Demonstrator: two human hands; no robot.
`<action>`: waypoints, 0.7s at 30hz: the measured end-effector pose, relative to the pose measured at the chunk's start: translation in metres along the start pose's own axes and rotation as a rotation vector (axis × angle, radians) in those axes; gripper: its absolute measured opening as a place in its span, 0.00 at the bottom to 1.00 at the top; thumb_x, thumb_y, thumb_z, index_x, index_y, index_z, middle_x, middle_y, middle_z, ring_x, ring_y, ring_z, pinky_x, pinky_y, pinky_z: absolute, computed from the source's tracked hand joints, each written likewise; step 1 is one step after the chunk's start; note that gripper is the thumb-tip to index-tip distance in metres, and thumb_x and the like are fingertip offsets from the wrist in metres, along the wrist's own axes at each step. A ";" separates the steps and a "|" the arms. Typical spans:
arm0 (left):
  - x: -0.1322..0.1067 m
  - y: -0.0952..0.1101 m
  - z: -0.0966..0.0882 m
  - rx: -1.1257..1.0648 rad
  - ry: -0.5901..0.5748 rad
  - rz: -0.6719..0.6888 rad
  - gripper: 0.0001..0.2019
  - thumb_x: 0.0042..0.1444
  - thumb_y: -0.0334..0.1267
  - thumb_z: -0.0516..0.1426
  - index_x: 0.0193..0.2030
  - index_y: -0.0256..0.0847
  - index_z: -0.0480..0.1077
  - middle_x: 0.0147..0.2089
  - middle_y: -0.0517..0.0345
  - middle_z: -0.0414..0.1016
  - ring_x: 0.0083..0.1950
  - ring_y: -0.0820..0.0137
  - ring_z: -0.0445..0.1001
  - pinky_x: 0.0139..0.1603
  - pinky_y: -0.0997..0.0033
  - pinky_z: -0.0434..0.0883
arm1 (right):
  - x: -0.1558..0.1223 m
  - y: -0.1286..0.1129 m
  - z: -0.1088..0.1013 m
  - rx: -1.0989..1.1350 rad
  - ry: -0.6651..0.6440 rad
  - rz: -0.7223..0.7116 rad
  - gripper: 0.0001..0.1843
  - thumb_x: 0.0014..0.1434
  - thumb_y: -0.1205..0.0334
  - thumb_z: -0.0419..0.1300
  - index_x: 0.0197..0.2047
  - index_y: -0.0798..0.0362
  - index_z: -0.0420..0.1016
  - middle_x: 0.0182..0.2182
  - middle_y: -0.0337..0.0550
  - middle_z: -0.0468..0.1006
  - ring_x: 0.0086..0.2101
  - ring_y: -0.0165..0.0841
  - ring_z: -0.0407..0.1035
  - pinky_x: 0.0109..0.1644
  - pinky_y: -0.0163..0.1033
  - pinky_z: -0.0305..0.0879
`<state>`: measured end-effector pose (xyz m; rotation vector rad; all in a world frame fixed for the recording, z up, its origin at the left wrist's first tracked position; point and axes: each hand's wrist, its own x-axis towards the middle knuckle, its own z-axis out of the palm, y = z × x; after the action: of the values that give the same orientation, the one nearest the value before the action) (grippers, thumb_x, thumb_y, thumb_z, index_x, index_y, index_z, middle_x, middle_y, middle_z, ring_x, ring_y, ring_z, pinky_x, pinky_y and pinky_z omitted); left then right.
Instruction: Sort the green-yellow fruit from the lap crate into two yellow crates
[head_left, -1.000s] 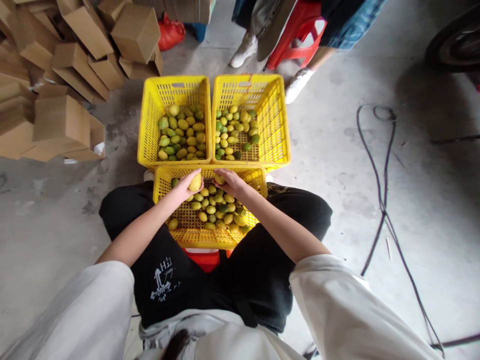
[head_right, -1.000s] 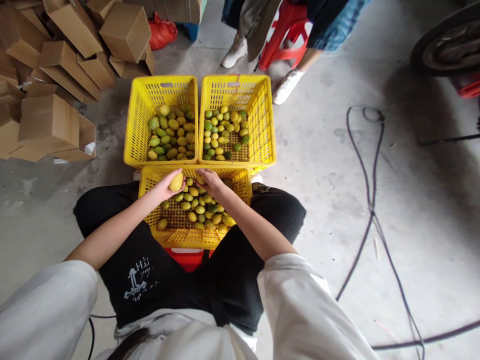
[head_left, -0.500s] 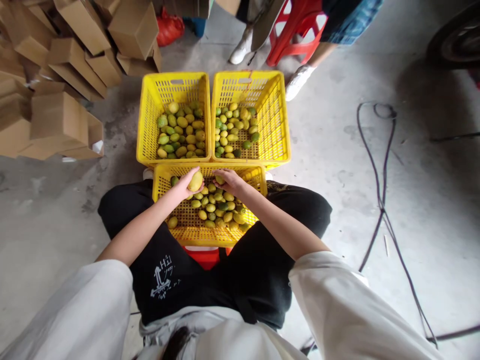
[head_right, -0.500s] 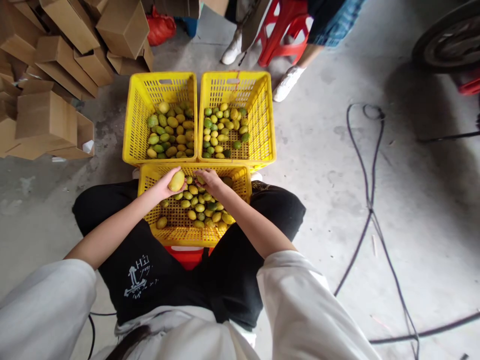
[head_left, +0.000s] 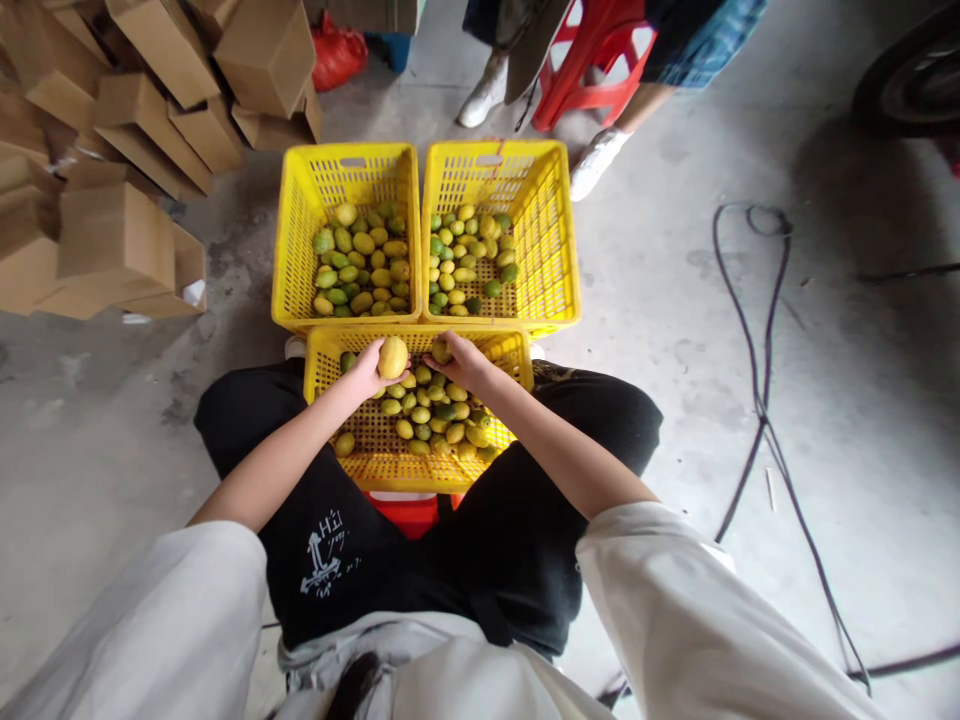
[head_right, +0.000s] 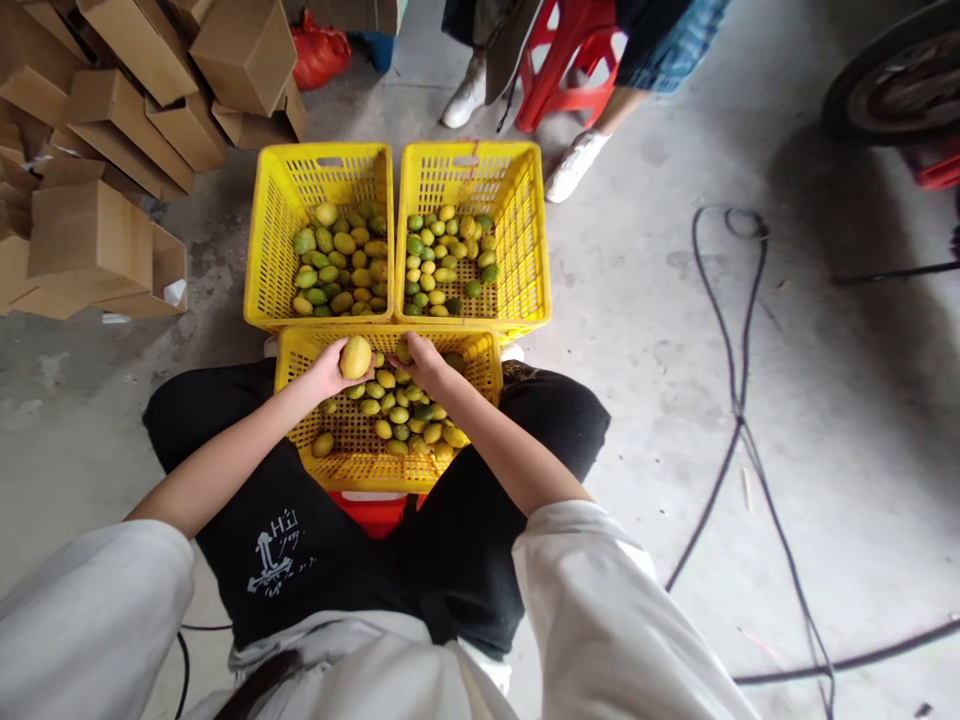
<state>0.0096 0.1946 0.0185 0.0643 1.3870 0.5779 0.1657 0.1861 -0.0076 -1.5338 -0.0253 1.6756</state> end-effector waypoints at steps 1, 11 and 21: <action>0.000 0.000 0.000 0.001 -0.003 -0.002 0.16 0.73 0.43 0.48 0.43 0.39 0.75 0.33 0.50 0.78 0.32 0.66 0.77 0.30 0.70 0.77 | 0.001 0.000 -0.001 -0.010 -0.006 -0.004 0.05 0.61 0.69 0.57 0.36 0.48 0.67 0.29 0.36 0.72 0.30 0.30 0.68 0.31 0.33 0.70; -0.005 -0.002 0.004 0.071 -0.057 0.152 0.10 0.62 0.39 0.67 0.35 0.38 0.71 0.29 0.56 0.77 0.26 0.73 0.75 0.27 0.77 0.73 | -0.004 -0.001 -0.001 -0.058 -0.163 0.015 0.06 0.61 0.60 0.61 0.34 0.51 0.71 0.27 0.36 0.71 0.30 0.29 0.67 0.32 0.32 0.65; 0.001 -0.002 0.004 -0.076 -0.037 0.137 0.14 0.73 0.47 0.54 0.42 0.39 0.73 0.36 0.53 0.79 0.36 0.67 0.80 0.42 0.67 0.78 | -0.010 -0.002 -0.002 -0.022 -0.228 -0.030 0.04 0.63 0.62 0.65 0.36 0.50 0.74 0.31 0.37 0.76 0.35 0.30 0.70 0.36 0.33 0.69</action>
<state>0.0146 0.1944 0.0177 0.1090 1.3300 0.7390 0.1672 0.1807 0.0014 -1.3450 -0.1865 1.8235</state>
